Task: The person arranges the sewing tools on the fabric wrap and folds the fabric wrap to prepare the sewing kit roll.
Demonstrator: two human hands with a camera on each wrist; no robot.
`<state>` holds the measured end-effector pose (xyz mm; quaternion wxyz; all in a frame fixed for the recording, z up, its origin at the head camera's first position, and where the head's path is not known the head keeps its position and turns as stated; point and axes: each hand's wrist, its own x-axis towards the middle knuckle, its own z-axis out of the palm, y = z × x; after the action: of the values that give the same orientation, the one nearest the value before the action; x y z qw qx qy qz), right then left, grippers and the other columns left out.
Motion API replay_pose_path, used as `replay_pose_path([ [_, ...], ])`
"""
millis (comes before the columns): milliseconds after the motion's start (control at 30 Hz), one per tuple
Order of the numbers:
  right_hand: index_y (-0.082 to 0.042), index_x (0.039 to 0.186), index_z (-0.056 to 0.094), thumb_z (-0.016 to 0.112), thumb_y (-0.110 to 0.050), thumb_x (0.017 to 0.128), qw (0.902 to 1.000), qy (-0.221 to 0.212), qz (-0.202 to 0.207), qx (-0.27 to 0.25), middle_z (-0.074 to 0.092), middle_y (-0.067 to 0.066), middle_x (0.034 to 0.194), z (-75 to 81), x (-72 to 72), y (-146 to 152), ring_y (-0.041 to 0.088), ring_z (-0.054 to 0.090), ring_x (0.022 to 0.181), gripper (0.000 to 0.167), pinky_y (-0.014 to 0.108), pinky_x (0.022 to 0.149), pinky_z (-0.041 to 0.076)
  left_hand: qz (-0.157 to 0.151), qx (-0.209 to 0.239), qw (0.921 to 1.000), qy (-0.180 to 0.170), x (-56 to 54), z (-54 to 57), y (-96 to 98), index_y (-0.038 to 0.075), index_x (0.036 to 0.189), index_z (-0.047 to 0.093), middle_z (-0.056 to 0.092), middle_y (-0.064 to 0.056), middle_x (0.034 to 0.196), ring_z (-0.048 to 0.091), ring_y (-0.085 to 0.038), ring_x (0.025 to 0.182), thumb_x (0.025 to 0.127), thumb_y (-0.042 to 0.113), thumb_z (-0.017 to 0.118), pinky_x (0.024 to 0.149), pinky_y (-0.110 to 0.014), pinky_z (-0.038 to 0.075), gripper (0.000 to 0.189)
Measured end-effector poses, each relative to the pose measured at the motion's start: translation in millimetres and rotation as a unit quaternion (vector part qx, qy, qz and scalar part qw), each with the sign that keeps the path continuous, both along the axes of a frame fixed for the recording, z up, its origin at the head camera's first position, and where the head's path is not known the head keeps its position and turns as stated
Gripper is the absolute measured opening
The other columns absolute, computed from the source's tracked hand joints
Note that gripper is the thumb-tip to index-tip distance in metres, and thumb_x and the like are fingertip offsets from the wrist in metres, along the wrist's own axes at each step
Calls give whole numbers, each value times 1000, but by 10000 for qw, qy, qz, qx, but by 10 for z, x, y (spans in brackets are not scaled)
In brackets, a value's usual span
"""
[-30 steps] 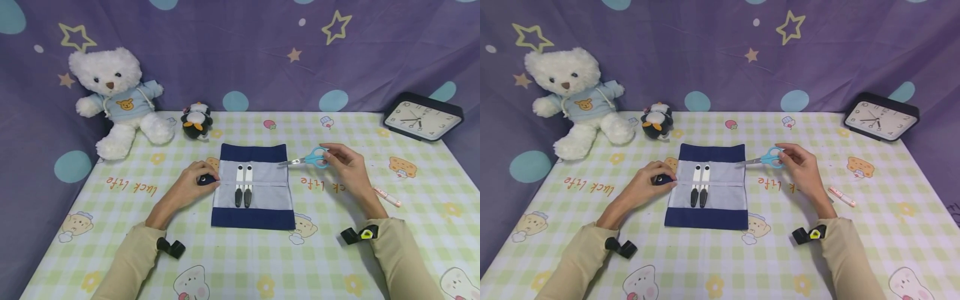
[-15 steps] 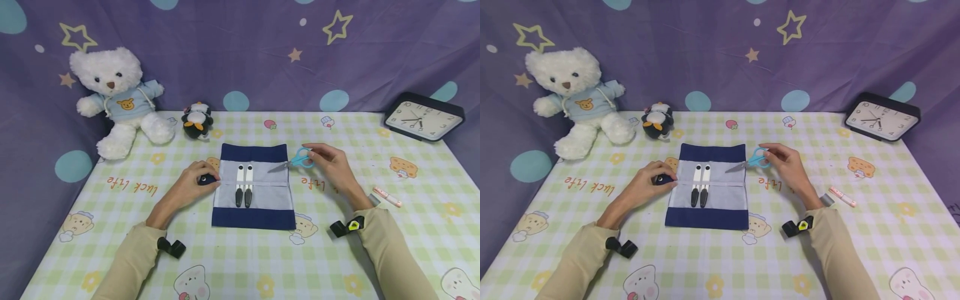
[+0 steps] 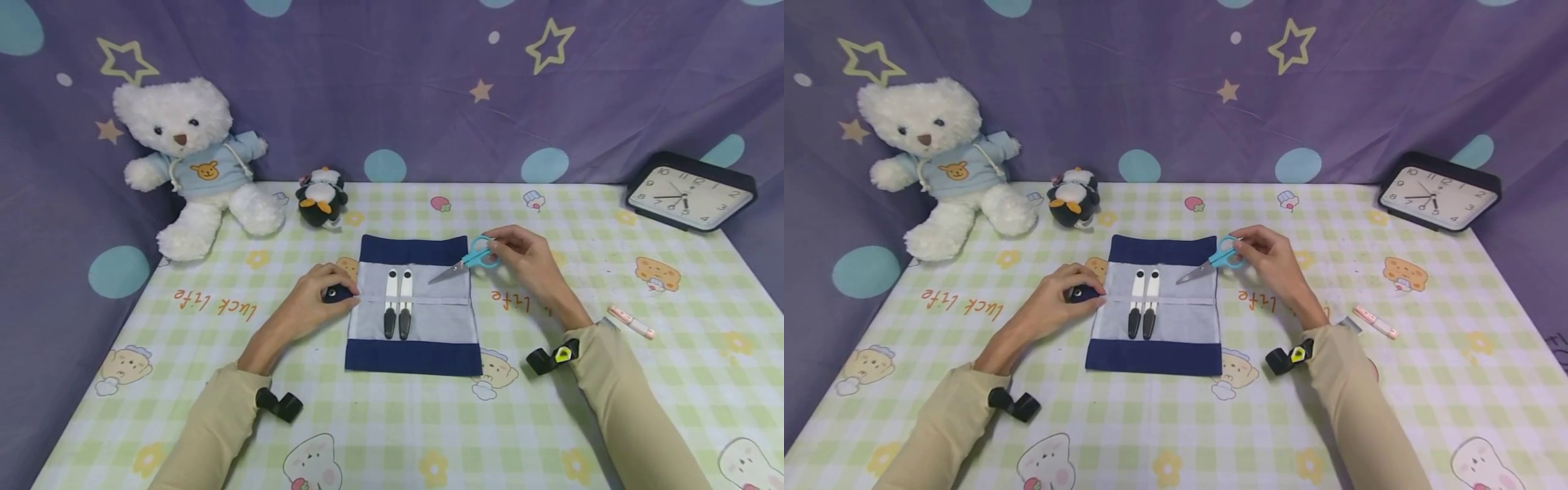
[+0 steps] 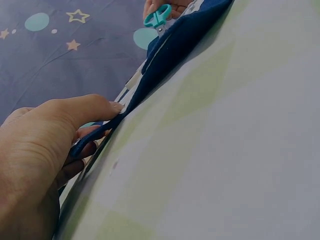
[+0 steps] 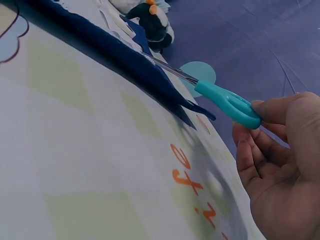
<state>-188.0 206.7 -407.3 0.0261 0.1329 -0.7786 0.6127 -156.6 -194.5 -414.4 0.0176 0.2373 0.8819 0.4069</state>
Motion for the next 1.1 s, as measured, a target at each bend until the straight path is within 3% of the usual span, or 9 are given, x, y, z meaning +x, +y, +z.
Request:
replay_pose_path([
  [300, 3, 124, 71, 62, -9, 105, 9995, 154, 85, 260, 72, 17, 97, 2, -108, -107, 13, 69, 80, 24, 22, 81, 51, 9, -1, 10000, 41, -5, -1, -3, 20, 99, 78, 64, 5, 106, 53, -19, 105, 92, 19, 81, 92, -45, 44, 7],
  [433, 3, 124, 71, 63, -11, 105, 9996, 34, 84, 255, 72, 19, 97, 3, -135, -138, 16, 72, 80, 25, 22, 83, 52, 10, -2, 10000, 45, -6, 0, -5, 20, 99, 78, 64, 6, 106, 53, -19, 104, 92, 19, 81, 90, -44, 44, 7],
  [667, 5, 125, 69, 60, -8, 106, 9988, -62, 480, 115, 71, 22, 103, 3, -172, -194, 22, 72, 83, 25, 27, 82, 55, 16, -6, 10000, 32, -4, -4, -2, 20, 99, 78, 64, 5, 107, 53, -19, 105, 92, 19, 81, 92, -45, 44, 7],
  [1100, 3, 124, 70, 58, -10, 108, 9962, 20, 668, 554, 71, 21, 109, 45, -213, -307, 24, 67, 87, 25, 27, 77, 53, 45, -5, 10000, 33, -3, -11, 4, 19, 98, 78, 65, 3, 108, 53, -21, 105, 92, 19, 81, 93, -46, 44, 7],
])
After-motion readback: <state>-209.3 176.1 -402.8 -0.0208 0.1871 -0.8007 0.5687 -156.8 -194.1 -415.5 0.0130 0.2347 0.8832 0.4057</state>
